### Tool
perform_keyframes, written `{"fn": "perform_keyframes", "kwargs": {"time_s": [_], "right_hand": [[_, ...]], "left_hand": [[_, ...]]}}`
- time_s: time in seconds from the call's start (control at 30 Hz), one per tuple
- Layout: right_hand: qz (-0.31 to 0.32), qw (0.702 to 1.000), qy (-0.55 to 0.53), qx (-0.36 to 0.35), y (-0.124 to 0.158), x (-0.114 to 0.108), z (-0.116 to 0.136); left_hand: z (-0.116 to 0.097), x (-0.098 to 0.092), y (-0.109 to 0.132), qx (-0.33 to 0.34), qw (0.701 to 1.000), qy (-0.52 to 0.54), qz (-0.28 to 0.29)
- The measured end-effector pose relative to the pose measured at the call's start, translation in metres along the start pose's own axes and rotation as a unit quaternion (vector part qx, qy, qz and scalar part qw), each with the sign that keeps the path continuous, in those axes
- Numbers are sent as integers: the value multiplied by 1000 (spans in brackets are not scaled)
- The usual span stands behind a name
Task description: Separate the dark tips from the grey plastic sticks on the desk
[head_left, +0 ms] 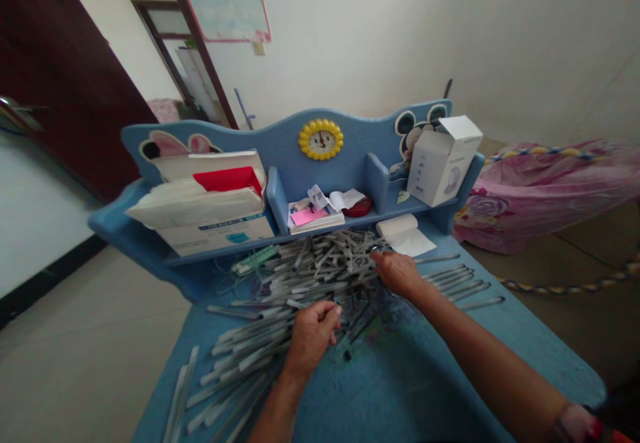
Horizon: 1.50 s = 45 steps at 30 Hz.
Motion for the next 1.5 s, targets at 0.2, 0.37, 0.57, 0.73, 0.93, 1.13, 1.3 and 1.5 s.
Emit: {"fn": "perform_keyframes", "kwargs": {"time_s": [0.2,0.37,0.57,0.73,0.93,1.13,1.3,1.5], "right_hand": [[23,999,9,21,10,-3,-6],[29,996,-33,74,62,-1,-11],[14,955,-297,26,100,12,41],[40,924,-379,-22,80,9,60],[-12,960,-251,119,31,14,60],[-4,934,-341,109,19,22,70],[-58,802,-592,57,34,-8,59],[-136,600,-788,-18,44,-49,54]], "left_hand": [[-1,-1,2,-7,1000,28,7],[3,8,6,-42,995,77,54],[2,21,10,-88,969,215,86],[0,6,8,-69,958,276,22],[-9,-13,8,16,981,192,-21],[-12,-16,12,68,994,81,-22],[-23,-17,19,140,989,-34,-17],[-40,-12,27,237,964,-121,-21]]}}
Point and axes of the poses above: each hand's wrist, its own y-axis away from the middle knuckle, its own x-axis out of the palm, z = x × y, the point moved 4 cm from there along -y, towards the middle knuckle, and after that the axes turned 2 degrees about y, right-handed, at the moved point
